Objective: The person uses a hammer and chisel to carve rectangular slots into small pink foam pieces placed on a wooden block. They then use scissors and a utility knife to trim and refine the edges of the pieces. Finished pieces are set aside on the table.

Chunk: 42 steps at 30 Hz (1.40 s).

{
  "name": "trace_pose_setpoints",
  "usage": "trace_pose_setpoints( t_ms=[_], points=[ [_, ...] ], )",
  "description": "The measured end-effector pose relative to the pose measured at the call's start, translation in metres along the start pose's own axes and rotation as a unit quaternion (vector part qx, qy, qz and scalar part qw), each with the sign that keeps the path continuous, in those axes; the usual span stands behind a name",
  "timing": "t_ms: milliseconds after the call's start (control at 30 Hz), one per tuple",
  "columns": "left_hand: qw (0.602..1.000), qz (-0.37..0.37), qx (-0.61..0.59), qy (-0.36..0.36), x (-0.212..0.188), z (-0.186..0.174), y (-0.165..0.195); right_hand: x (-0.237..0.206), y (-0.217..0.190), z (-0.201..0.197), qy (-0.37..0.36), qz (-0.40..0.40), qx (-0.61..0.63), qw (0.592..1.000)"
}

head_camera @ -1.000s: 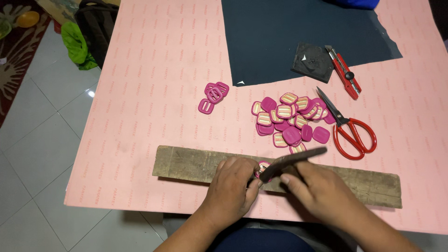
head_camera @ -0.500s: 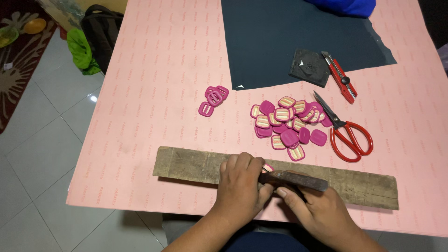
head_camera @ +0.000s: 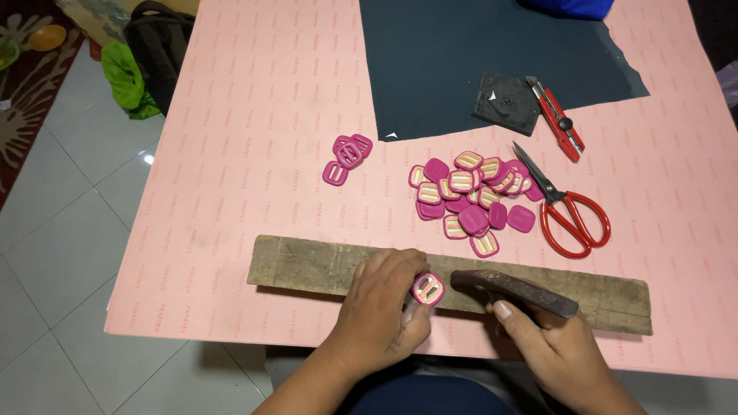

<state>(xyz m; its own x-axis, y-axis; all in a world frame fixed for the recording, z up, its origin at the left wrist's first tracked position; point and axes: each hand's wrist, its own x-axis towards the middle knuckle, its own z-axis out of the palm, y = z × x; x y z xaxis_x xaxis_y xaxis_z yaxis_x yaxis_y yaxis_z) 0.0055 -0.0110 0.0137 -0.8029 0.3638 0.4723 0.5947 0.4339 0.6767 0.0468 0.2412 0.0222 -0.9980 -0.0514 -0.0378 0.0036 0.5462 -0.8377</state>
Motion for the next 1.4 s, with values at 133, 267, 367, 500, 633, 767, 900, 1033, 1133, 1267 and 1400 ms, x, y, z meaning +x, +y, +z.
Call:
trace_pose_setpoints(
  t_ms=[133,267,367,500,633,767,900,1033,1133,1267,1400],
  points=[
    [0.998,-0.025,0.065,-0.011,-0.002,0.007,0.003,0.0,-0.001,0.003,-0.03,0.057,0.01,0.998],
    [0.996,0.025,0.09,0.007,-0.002,0.009,0.0,0.005,-0.007,0.004,-0.04,0.074,0.013,0.996],
    [0.992,0.059,0.113,0.025,-0.004,0.012,0.001,0.011,-0.012,0.006,-0.044,0.091,0.019,0.995],
    [0.989,0.071,0.124,0.028,-0.008,0.015,0.002,0.015,-0.014,0.007,-0.045,0.079,0.007,0.996],
    [0.988,0.066,0.133,0.029,-0.003,0.012,-0.007,0.02,-0.012,0.008,-0.042,0.069,-0.011,0.997],
    [0.995,0.039,0.097,0.006,0.0,0.011,-0.009,0.03,-0.013,0.011,-0.055,0.078,-0.002,0.995],
    [0.996,0.035,0.08,0.013,-0.002,0.011,-0.009,0.038,-0.018,0.011,-0.083,0.136,0.018,0.987],
    [0.996,0.028,0.08,0.017,-0.003,0.012,-0.011,0.033,-0.027,0.01,-0.095,-0.04,-0.146,0.984],
    [0.998,0.003,0.065,0.014,-0.003,0.013,-0.014,0.031,-0.033,0.008,-0.112,-0.123,-0.175,0.97],
    [0.999,-0.032,0.043,-0.007,-0.004,0.012,-0.018,0.036,-0.035,-0.001,-0.137,-0.081,-0.231,0.96],
    [0.998,-0.04,0.041,-0.014,-0.004,0.012,-0.02,0.03,-0.033,0.008,-0.044,-0.102,-0.182,0.977]
  ],
)
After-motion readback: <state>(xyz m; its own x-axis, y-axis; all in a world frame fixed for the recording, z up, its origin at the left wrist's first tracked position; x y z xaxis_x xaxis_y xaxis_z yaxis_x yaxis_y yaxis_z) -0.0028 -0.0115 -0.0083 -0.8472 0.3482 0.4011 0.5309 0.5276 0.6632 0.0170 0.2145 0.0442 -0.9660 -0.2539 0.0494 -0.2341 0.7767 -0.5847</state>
